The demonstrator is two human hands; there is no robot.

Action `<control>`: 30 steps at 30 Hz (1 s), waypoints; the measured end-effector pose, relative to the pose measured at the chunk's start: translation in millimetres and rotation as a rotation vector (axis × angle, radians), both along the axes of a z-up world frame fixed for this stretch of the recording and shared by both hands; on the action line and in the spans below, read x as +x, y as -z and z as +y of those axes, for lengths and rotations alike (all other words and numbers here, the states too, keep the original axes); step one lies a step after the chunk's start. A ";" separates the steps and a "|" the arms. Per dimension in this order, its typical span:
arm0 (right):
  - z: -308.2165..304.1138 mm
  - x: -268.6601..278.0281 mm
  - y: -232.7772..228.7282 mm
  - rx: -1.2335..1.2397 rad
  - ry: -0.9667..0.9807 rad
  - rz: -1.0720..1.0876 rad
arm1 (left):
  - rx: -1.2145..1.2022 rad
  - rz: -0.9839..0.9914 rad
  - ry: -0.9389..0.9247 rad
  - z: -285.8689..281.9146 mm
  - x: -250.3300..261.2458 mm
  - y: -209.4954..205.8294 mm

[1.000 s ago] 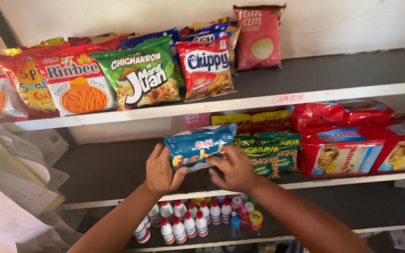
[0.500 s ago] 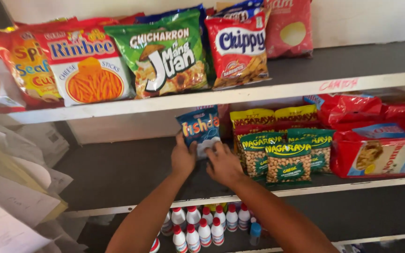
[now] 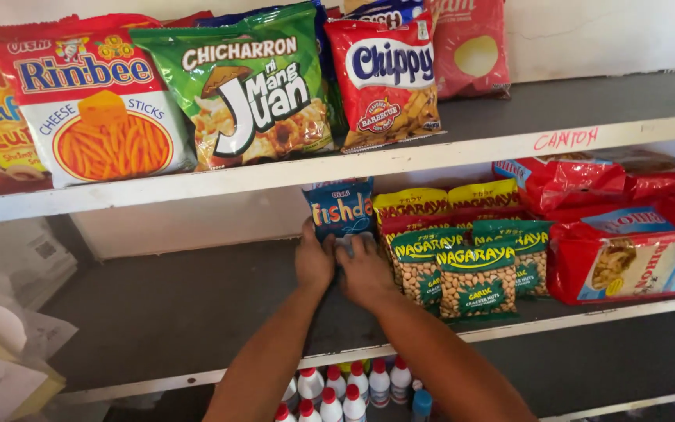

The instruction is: Organizing and arranging various bags of snacks and noodle packets on a grocery store shelf.

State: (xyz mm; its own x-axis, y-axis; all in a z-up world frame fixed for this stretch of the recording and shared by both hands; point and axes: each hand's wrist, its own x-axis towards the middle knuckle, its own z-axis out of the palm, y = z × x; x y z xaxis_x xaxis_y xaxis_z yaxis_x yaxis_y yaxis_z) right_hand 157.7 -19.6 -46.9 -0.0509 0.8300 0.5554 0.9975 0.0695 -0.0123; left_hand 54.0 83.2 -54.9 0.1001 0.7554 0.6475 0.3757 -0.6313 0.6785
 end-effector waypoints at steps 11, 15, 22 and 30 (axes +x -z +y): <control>-0.5 3.4 -0.1 0.038 0.022 0.037 | 0.031 0.068 0.027 2.4 1.2 14.6; -8.8 2.1 -3.1 0.151 -0.049 0.073 | -0.004 0.107 -0.115 -31.0 -5.5 -9.1; -35.3 -8.9 -14.1 0.238 -0.203 0.106 | 0.133 0.074 -0.253 -65.9 -21.8 -31.4; -142.2 2.8 -91.9 0.608 -0.511 0.035 | 0.377 -0.213 0.178 -143.0 -20.5 -73.0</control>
State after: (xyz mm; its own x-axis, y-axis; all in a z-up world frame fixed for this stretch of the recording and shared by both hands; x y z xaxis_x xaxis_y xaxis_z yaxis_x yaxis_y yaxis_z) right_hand 160.5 -161.8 45.0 -0.3177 0.2594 0.9120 0.8398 0.5236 0.1437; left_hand 33.5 -59.9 18.1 0.0423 0.4462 0.8939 0.1163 -0.8908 0.4392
